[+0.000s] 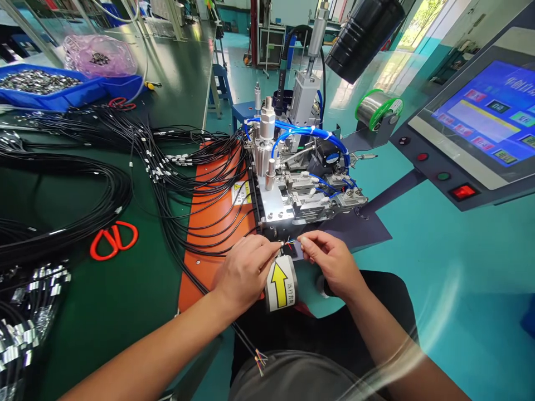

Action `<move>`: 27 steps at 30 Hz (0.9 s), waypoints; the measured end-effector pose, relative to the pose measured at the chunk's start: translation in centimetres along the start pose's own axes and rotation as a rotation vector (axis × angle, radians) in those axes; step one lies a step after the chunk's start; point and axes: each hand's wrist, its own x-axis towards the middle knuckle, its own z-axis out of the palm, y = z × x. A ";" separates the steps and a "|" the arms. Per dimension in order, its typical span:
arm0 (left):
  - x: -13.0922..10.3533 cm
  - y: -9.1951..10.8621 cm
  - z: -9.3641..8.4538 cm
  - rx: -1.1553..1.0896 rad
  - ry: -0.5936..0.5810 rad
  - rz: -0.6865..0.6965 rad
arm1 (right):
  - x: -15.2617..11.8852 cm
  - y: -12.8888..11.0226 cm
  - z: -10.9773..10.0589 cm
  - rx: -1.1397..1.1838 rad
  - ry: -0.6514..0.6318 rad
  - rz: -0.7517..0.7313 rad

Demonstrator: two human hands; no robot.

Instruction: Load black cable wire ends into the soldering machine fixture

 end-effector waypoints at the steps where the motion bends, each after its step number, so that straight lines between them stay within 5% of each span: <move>1: 0.0 0.0 0.0 0.004 -0.003 -0.001 | 0.0 -0.1 -0.1 -0.024 -0.027 -0.006; 13: 0.1 0.2 0.0 0.043 0.014 0.005 | 0.4 -1.7 0.8 -0.329 -0.077 -0.086; 27: 0.0 -0.3 0.0 0.009 -0.035 -0.019 | 0.5 -0.5 1.7 -0.338 -0.003 -0.098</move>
